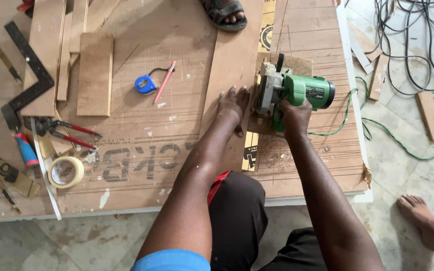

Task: The person uses a circular saw to cut a piece of plywood along a marked line. They measure and mark the wood with a tape measure and pencil, then guide the saw along the cut line to separate the piece.

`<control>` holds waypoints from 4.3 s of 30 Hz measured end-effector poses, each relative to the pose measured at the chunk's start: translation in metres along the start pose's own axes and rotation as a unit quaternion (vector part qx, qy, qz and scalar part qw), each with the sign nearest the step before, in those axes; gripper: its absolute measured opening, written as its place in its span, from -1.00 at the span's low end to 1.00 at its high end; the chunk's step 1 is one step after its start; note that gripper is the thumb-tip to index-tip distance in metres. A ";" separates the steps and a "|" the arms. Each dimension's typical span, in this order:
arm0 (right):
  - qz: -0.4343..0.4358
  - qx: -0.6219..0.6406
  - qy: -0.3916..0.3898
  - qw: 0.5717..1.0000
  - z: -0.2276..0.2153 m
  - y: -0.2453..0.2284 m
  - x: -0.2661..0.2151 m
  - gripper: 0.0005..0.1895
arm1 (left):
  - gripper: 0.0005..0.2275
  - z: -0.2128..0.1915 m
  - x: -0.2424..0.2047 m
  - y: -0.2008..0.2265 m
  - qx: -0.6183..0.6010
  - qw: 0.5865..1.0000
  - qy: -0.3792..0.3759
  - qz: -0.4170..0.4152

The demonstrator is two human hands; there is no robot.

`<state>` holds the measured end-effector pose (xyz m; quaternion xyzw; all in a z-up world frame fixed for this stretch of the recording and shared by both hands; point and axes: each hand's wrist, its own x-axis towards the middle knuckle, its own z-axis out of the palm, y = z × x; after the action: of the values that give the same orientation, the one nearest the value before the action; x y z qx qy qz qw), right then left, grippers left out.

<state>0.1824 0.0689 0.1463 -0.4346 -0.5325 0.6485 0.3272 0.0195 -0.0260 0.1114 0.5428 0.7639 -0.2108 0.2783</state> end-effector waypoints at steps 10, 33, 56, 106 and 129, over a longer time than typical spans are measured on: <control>-0.004 -0.032 0.004 0.999 -0.002 0.004 0.002 -0.86 | 0.28 -0.003 -0.006 -0.010 0.054 0.997 -0.058 0.019; 0.009 -0.048 0.006 0.999 0.004 -0.003 0.014 -0.84 | -0.30 -0.006 0.037 -0.044 -0.076 0.992 0.042 0.089; 0.009 -0.060 0.010 0.998 0.007 -0.005 0.025 -0.82 | 0.57 -0.093 0.119 -0.076 0.037 0.999 0.002 0.033; -0.035 -0.057 -0.003 0.998 0.036 -0.016 0.138 -0.84 | 0.57 -0.098 0.119 -0.076 0.154 0.986 -0.036 0.051; -0.027 -0.023 0.001 0.999 0.049 -0.025 0.172 -0.85 | -0.69 -0.142 0.236 -0.136 0.153 0.959 0.226 0.081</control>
<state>0.0667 0.2070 0.1361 -0.4279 -0.5586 0.6266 0.3350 -0.1975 0.1869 0.0670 0.6721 0.7192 -0.1740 0.0282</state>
